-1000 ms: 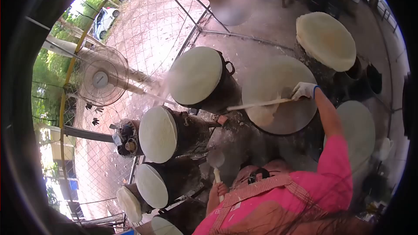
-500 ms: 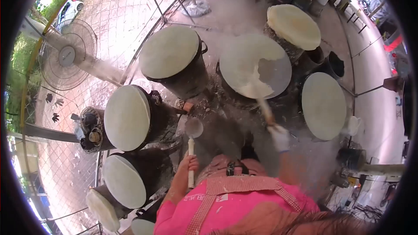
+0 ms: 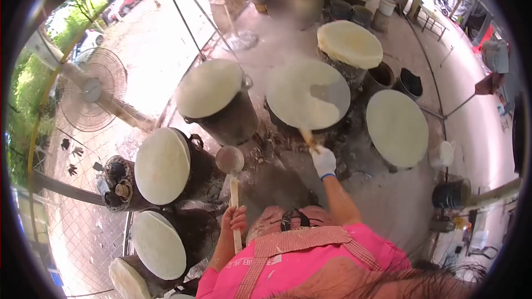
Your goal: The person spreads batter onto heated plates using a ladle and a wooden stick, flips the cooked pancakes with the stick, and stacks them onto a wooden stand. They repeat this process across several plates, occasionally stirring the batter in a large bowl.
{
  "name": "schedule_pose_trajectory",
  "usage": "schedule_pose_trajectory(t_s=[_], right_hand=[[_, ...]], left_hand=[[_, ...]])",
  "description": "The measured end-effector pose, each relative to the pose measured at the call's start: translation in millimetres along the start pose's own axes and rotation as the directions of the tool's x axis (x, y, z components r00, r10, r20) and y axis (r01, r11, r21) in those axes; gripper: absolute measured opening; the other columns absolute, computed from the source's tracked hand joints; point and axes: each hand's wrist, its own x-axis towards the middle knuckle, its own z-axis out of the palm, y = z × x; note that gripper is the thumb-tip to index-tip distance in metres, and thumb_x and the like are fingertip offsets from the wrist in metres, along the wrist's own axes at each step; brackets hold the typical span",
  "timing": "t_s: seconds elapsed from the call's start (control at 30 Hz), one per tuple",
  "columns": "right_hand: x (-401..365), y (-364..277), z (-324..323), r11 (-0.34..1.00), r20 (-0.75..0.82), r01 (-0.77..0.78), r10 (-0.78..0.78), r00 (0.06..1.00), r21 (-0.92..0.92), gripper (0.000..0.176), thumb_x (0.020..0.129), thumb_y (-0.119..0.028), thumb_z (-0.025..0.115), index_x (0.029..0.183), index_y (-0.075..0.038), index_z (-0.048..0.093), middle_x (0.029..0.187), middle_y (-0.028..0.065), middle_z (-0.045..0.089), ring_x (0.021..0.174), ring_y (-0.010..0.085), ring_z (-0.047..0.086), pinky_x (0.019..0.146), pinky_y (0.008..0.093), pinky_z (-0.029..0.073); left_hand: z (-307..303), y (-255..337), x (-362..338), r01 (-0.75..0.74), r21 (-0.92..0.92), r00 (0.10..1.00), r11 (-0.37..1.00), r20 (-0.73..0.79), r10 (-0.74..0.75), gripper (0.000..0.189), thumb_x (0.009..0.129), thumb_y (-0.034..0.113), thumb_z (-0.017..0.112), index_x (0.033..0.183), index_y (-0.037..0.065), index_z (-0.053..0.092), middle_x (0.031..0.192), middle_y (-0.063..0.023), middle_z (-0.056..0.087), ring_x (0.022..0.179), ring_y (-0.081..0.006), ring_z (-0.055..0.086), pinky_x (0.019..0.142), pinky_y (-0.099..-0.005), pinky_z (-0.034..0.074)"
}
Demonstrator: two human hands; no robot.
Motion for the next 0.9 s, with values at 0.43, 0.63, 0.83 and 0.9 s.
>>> schedule_pose_trajectory(t_s=[0.43,0.63,0.83,0.9], right_hand=[[15.3,28.7,-29.6,0.988,0.059,0.082,-0.075,0.995,-0.128,0.028,0.081,-0.036,0.057,0.094,-0.013,0.067,0.084,0.0172,0.064,0.082,0.0340,0.061,0.072,0.0432,0.047],[86.8,67.5,-69.3,0.994,-0.174,-0.111,0.105,0.979,-0.023,0.029,0.080,-0.037,0.057,0.088,-0.010,0.066,0.081,0.0154,0.064,0.078,0.0361,0.061,0.070,0.0446,0.047],[13.2,71.7,-54.2,0.947,0.121,0.216,-0.192,0.974,-0.238,0.024,0.081,-0.034,0.057,0.081,-0.012,0.068,0.079,0.0142,0.064,0.075,0.0314,0.062,0.069,0.0428,0.048],[28.0,112.7,-61.7,0.999,-0.075,0.025,-0.028,0.997,-0.035,0.026,0.081,-0.034,0.057,0.084,-0.010,0.067,0.081,0.0154,0.064,0.077,0.0325,0.062,0.069,0.0422,0.047]], left_hand=[[-14.4,6.4,31.8,0.060,-0.044,0.998,0.997,-0.025,-0.061,0.027,0.088,0.018,0.046,0.064,0.009,0.036,0.050,-0.0010,0.035,0.038,-0.0116,0.034,0.038,-0.0246,0.034],[-17.1,14.5,33.2,-0.031,-0.065,0.995,0.997,-0.095,0.025,0.027,0.087,0.017,0.045,0.062,0.009,0.035,0.053,-0.0002,0.034,0.039,-0.0114,0.034,0.037,-0.0263,0.032],[-30.9,17.2,28.9,0.006,-0.111,0.976,0.994,-0.217,-0.030,0.028,0.087,0.019,0.043,0.061,0.010,0.035,0.050,0.0011,0.032,0.037,-0.0106,0.032,0.034,-0.0248,0.029],[-44.1,26.1,34.5,0.145,0.127,0.988,0.981,-0.072,-0.137,0.029,0.089,0.018,0.042,0.061,0.010,0.035,0.049,0.0013,0.030,0.036,-0.0101,0.030,0.034,-0.0247,0.029]])
